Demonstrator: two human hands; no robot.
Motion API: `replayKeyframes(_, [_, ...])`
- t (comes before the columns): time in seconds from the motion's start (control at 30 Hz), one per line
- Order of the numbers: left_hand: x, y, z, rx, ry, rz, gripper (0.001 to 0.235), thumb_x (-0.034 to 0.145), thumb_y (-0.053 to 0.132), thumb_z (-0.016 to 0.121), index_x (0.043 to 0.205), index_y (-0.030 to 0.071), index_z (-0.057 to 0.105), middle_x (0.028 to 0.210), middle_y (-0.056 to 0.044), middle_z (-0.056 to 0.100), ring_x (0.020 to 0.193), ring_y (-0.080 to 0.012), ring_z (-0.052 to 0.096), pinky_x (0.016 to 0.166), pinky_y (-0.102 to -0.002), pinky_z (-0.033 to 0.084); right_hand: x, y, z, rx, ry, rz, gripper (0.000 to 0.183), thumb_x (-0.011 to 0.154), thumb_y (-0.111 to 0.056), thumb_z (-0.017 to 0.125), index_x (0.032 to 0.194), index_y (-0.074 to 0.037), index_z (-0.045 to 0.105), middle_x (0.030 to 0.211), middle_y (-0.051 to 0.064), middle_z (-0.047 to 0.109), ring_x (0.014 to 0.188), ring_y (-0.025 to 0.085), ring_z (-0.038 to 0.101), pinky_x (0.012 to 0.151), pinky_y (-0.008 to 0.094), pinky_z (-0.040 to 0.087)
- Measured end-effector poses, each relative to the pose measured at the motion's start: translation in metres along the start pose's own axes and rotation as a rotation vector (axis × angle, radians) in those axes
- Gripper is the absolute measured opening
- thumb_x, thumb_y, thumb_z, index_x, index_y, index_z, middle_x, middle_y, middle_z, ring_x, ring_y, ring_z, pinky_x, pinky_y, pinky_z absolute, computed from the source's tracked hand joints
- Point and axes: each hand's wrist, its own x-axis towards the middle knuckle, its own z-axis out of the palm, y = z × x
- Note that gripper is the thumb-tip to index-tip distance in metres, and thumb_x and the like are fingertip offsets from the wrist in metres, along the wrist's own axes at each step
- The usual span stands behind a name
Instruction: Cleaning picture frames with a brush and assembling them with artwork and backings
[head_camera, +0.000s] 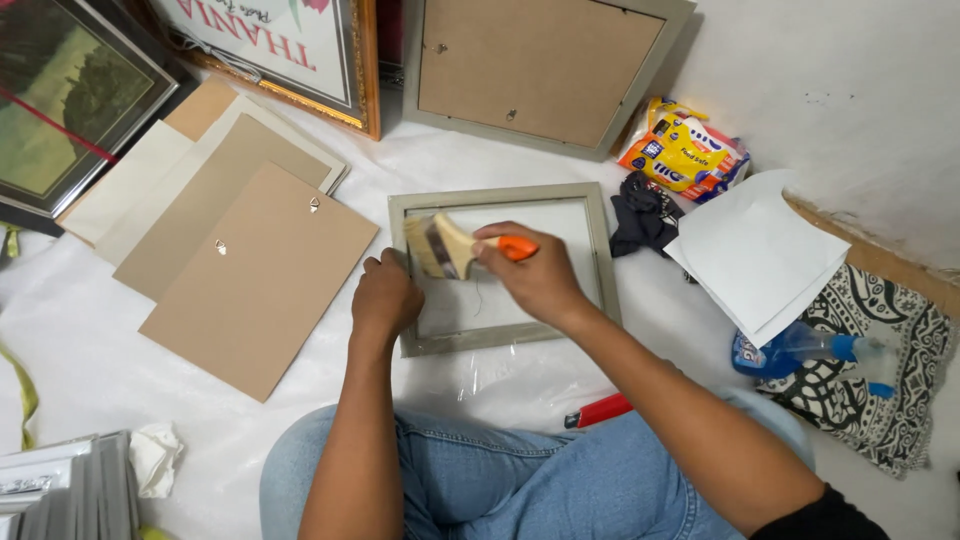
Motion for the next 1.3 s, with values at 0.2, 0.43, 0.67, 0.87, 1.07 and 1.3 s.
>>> replayKeyframes(0.2, [-0.008,0.008,-0.008,-0.019,0.017,-0.009,0.062,0.079,0.001,0.052,0.14,-0.011,0.047,0.125,-0.035,0.056,0.114,-0.0538,0.064,0.095,-0.058,0.054,0.037,0.05,-0.05,-0.201,0.042,0.092,0.023,0.084,-0.019,0.07,0.103,-0.011,0.08,0.076,0.014,0.073,0.07,0.021,0.068,0.068,0.033,0.055])
replayKeyframes(0.43, [-0.004,0.006,-0.004,-0.004,0.032,0.004,0.064,0.076,-0.001,0.053,0.139,-0.012,0.049,0.123,-0.036,0.057,0.111,-0.0538,0.066,0.091,-0.058,0.055,0.043,0.055,-0.123,-0.8,0.296,0.061,0.019,0.086,-0.027,0.069,0.097,-0.017,0.08,0.068,0.015,0.068,0.066,0.036,0.07,0.06,0.041,0.055])
replayKeyframes(0.67, [-0.006,0.004,-0.002,-0.018,0.038,0.007,0.061,0.078,0.0,0.049,0.138,-0.011,0.049,0.123,-0.036,0.057,0.11,-0.0553,0.065,0.092,-0.059,0.054,0.035,0.051,-0.106,-0.799,0.119,0.121,0.019,0.081,-0.026,0.065,0.089,-0.016,0.078,0.075,0.021,0.071,0.079,0.045,0.072,0.068,0.049,0.058])
replayKeyframes(0.87, [0.0,-0.002,0.002,-0.012,0.053,0.004,0.057,0.08,0.004,0.054,0.135,-0.009,0.051,0.122,-0.034,0.057,0.109,-0.0537,0.066,0.092,-0.058,0.055,0.018,0.022,-0.104,-0.416,0.082,0.166,0.018,0.081,-0.02,0.065,0.092,-0.01,0.077,0.073,0.022,0.07,0.071,0.035,0.073,0.063,0.041,0.059])
replayKeyframes(1.07, [0.002,-0.004,0.003,-0.022,0.049,0.018,0.052,0.085,0.006,0.051,0.134,-0.009,0.052,0.121,-0.033,0.058,0.108,-0.0537,0.066,0.091,-0.058,0.055,0.041,0.058,-0.124,-0.57,0.142,0.145,0.019,0.08,-0.024,0.068,0.089,-0.01,0.079,0.068,0.021,0.067,0.072,0.039,0.071,0.063,0.046,0.054])
replayKeyframes(1.3, [0.006,-0.008,0.004,-0.047,0.054,0.027,0.055,0.081,0.006,0.053,0.133,-0.01,0.052,0.121,-0.033,0.058,0.107,-0.0533,0.067,0.09,-0.059,0.055,0.002,-0.007,-0.171,-0.518,0.282,0.029,0.015,0.088,-0.027,0.07,0.097,-0.019,0.078,0.065,0.011,0.063,0.07,0.024,0.063,0.069,0.037,0.049])
